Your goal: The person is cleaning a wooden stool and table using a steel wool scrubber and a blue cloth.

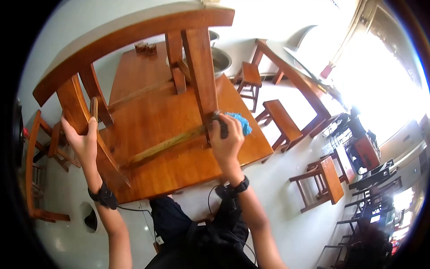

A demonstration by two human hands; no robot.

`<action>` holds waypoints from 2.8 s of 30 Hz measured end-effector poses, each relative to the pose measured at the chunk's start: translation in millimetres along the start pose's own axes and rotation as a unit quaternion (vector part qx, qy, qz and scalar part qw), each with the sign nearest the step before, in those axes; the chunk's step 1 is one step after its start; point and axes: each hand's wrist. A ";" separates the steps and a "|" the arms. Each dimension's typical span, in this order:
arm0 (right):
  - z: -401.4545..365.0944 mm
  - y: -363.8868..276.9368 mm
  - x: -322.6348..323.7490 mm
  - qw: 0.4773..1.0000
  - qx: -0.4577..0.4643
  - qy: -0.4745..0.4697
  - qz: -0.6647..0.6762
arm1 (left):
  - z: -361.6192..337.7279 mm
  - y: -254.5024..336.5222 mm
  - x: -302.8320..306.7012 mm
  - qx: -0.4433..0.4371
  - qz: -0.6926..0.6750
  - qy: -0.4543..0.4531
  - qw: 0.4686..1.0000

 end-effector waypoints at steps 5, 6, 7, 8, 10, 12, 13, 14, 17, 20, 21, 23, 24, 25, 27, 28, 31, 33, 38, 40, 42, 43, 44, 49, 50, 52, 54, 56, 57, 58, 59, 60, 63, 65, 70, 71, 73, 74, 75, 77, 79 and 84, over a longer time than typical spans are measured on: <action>109.0 -0.7 18.9 0.995 0.086 0.001 0.050 | -0.3 -0.1 3.5 -0.002 0.048 -0.013 0.999; 125.8 -6.0 14.7 0.992 0.110 0.009 0.064 | -1.0 -1.6 4.4 -0.006 0.048 -0.012 0.999; 140.0 -10.0 8.6 0.988 0.135 0.019 0.077 | -1.5 -2.9 4.7 0.008 0.050 -0.010 0.999; 153.2 -11.0 1.8 0.987 0.135 0.022 0.078 | -2.0 -3.0 4.4 0.022 0.052 -0.009 0.998; 168.6 -12.9 -10.8 0.954 0.289 0.003 0.076 | -2.4 -0.5 5.1 0.016 0.056 -0.011 0.998; 162.1 -9.1 -25.6 0.953 0.295 0.007 0.070 | -1.2 -3.6 8.4 0.009 0.059 -0.015 0.998; 158.4 -5.0 -31.2 0.951 0.301 0.007 0.064 | 0.3 -9.7 14.0 0.018 0.037 -0.042 0.998; 150.0 -1.2 -30.3 0.952 0.301 0.019 0.047 | 2.0 -15.3 17.0 0.027 0.014 -0.068 0.997; 103.3 15.8 -27.1 0.954 0.298 -0.006 0.026 | 7.3 -15.7 22.6 0.021 0.018 -0.090 0.996; 62.7 28.9 -15.1 0.963 0.267 -0.040 0.009 | 8.0 -13.4 20.0 0.016 0.012 -0.089 0.996; 52.3 34.2 -13.4 0.962 0.271 -0.038 0.011 | 7.1 -10.5 18.9 0.016 0.006 -0.086 0.996; 39.8 42.1 -9.7 0.962 0.267 -0.053 0.029 | 6.7 -7.5 16.8 0.012 0.002 -0.085 0.996; 45.7 37.8 -5.7 0.958 0.277 -0.068 0.032 | 6.5 -5.9 15.7 0.009 -0.001 -0.089 0.996; 52.8 34.3 -4.0 0.957 0.281 -0.065 0.034 | 5.3 -4.5 14.6 0.006 -0.002 -0.085 0.996; 74.2 24.6 -5.0 0.961 0.263 -0.073 0.044 | 6.6 -1.3 11.7 -0.007 -0.018 -0.092 0.996; 89.2 20.4 -8.1 0.960 0.270 -0.063 0.038 | 5.6 -1.0 10.6 -0.012 -0.001 -0.079 0.997; 140.1 8.8 -18.9 0.959 0.277 -0.023 0.052 | 0.4 -0.2 13.0 -0.015 0.132 -0.041 0.990; 178.3 -2.6 -23.2 0.956 0.287 0.005 0.058 | -4.9 19.8 16.9 -0.114 0.230 0.013 0.966; 171.6 -0.7 -34.9 0.954 0.294 0.051 0.038 | -19.9 98.0 0.7 -0.258 0.264 0.039 0.928; 155.3 0.0 -32.6 0.947 0.315 0.050 0.033 | -4.7 127.7 -29.0 -0.276 0.231 -0.020 0.933; 144.4 -2.0 -26.2 0.941 0.334 0.047 0.029 | 13.1 153.1 -67.8 -0.340 0.263 -0.018 0.903; 140.2 -4.3 -22.3 0.941 0.337 0.013 0.036 | 27.2 158.4 -89.3 -0.369 0.260 -0.035 0.892; 139.7 -6.3 -19.2 0.940 0.339 -0.019 0.042 | 38.0 166.2 -107.7 -0.383 0.282 -0.047 0.878; 183.0 -21.0 -12.2 0.938 0.344 -0.003 0.050 | 83.7 166.1 -156.3 -0.379 0.375 -0.110 0.839; 194.8 -24.8 -13.5 0.933 0.354 0.008 0.058 | 87.9 164.0 -158.2 -0.337 0.414 -0.159 0.830; 213.3 -27.5 -23.9 0.926 0.369 0.020 0.069 | 89.3 151.8 -164.0 -0.331 0.426 -0.147 0.829; 214.8 -31.6 -40.3 0.925 0.366 0.061 0.077 | 90.4 141.8 -168.3 -0.326 0.439 -0.137 0.826; 203.4 -33.0 -48.9 0.925 0.365 0.085 0.059 | 88.4 136.8 -175.5 -0.337 0.413 -0.074 0.843; 196.8 -31.1 -50.6 0.924 0.366 0.104 0.043 | 86.2 138.2 -176.6 -0.336 0.411 -0.074 0.844; 190.5 -27.4 -49.9 0.924 0.367 0.104 0.034 | 83.9 139.7 -175.1 -0.334 0.407 -0.073 0.847; 183.9 -22.8 -47.8 0.924 0.367 0.100 0.036 | 81.9 141.0 -173.9 -0.332 0.404 -0.072 0.849; 176.3 -17.8 -45.0 0.921 0.377 0.092 0.033 | 81.0 141.2 -174.2 -0.329 0.407 -0.074 0.849; 149.7 -1.4 -31.3 0.923 0.383 0.043 0.015 | 81.2 143.3 -169.2 -0.342 0.394 -0.071 0.850; 139.3 4.9 -29.3 0.928 0.370 0.029 0.023 | 80.3 141.6 -173.7 -0.351 0.381 -0.059 0.853; 173.2 -8.1 -34.2 0.943 0.328 0.020 0.050 | 80.3 142.7 -173.3 -0.352 0.398 -0.055 0.845; 180.9 -12.3 -37.3 0.947 0.318 0.031 0.047 | 81.2 141.0 -172.6 -0.353 0.400 -0.056 0.844; 183.1 -18.8 -41.9 0.945 0.318 0.053 0.050 | 81.0 146.9 -168.0 -0.342 0.406 -0.112 0.840; 180.4 -21.8 -41.8 0.948 0.312 0.053 0.035 | 81.7 146.6 -162.6 -0.341 0.410 -0.109 0.839; 177.8 -24.0 -42.1 0.950 0.307 0.056 0.022 | 83.6 143.5 -158.1 -0.379 0.364 -0.119 0.842; 168.0 -24.2 -37.0 0.952 0.304 0.029 0.004 | 88.2 143.6 -146.6 -0.417 0.322 -0.126 0.841; 162.8 -24.4 -36.1 0.958 0.285 0.008 -0.013 | 91.6 147.2 -136.3 -0.408 0.320 -0.195 0.832; 168.1 -23.6 -41.5 0.973 0.227 0.018 0.029 | 103.4 137.7 -80.2 -0.374 0.362 -0.178 0.835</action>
Point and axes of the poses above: each hand's wrist, its own z-axis towards the middle knuckle, its own x-axis out of the back of the hand, y = z × x, and after that the axes turned 11 degrees about x, right-handed
